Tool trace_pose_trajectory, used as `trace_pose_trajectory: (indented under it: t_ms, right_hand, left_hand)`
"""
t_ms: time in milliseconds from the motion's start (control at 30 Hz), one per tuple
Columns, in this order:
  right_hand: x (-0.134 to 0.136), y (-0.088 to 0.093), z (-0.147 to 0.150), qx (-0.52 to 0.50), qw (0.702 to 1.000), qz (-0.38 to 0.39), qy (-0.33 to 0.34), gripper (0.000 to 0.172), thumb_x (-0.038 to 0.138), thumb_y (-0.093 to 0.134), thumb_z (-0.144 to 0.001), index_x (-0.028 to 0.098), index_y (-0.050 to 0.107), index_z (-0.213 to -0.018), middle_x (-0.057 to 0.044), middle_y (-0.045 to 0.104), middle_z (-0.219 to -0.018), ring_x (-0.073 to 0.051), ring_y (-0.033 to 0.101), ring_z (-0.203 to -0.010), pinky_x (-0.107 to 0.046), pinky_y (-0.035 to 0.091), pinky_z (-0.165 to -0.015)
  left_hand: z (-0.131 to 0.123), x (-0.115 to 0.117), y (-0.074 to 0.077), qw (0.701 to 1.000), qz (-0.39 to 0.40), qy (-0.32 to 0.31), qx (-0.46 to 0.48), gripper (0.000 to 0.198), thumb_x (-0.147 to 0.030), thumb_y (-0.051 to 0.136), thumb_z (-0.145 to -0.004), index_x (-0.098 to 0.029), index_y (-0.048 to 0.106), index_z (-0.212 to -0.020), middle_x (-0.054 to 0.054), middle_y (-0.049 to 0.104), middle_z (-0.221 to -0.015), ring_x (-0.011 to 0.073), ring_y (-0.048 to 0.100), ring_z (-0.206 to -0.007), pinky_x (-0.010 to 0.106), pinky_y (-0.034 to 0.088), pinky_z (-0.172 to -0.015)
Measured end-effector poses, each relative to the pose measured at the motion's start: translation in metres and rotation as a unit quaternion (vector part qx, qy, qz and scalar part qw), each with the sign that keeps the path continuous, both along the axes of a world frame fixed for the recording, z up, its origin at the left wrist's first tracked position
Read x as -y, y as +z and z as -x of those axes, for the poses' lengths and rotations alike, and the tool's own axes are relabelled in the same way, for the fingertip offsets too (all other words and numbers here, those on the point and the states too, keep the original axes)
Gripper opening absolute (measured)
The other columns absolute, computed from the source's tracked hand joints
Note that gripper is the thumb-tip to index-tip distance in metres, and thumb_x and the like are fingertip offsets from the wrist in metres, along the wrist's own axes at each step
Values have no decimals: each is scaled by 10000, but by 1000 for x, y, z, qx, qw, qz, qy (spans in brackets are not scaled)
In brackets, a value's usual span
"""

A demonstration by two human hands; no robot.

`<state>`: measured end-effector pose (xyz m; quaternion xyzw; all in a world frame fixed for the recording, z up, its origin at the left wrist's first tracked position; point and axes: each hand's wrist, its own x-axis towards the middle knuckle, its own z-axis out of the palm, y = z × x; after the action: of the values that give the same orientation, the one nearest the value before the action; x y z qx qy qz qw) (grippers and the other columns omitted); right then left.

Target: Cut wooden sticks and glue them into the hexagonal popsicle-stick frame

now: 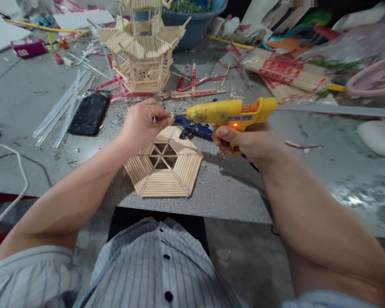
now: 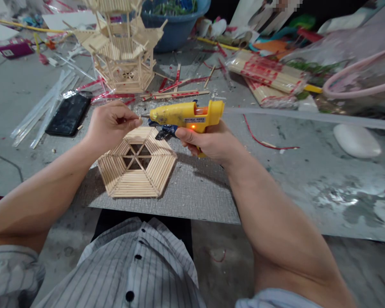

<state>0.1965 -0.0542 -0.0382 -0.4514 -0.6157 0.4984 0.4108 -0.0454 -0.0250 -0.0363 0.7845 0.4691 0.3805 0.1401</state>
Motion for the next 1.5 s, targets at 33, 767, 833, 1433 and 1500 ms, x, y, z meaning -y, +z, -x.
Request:
trace_pose_trajectory:
  t_ms: [33,767,833,1433,1500]
  right_hand:
    - [0,0,0,-1,1000,1,2,462,604,805,-624,228,536,-630,26,475,-513,-72,394,-371,-228,281,-308]
    - [1,2,3,7,1000,-7,-8,507,640,806,-583,221,522,-574,31,477,-466,-73,402,-357,-226,306,-312]
    - [2,3,4,10,1000,3,-17,532,650,820,-541,207,528,-569,26,489,-460,-74,415,-353,-224,311,-316]
    - [-51,-3,-58,-7,907,-29,-419,146,27,571,-864,170,541,-871,9,572,-685,-84,528,-475,-198,333,-365]
    - [-52,-6,-60,2,904,-19,-428,168,1,561,-860,166,536,-869,14,557,-704,-80,554,-501,-172,322,-354]
  left_hand:
    - [0,0,0,1000,-1,0,1,82,-267,662,-773,-214,713,-737,21,656,-718,145,600,-720,282,470,-654]
    - [-1,1,5,1000,12,6,15,109,-260,649,-766,-194,716,-711,21,670,-717,141,608,-716,288,492,-692]
    - [0,0,4,1000,15,8,19,101,-253,653,-761,-192,715,-708,22,670,-719,141,610,-719,290,497,-699]
    - [2,9,18,923,257,-198,-206,68,-245,734,-619,-210,708,-568,-63,612,-487,78,535,-457,218,397,-532]
    - [2,10,17,915,256,-213,-230,56,-208,719,-625,-226,718,-572,-56,649,-513,81,541,-465,213,374,-515]
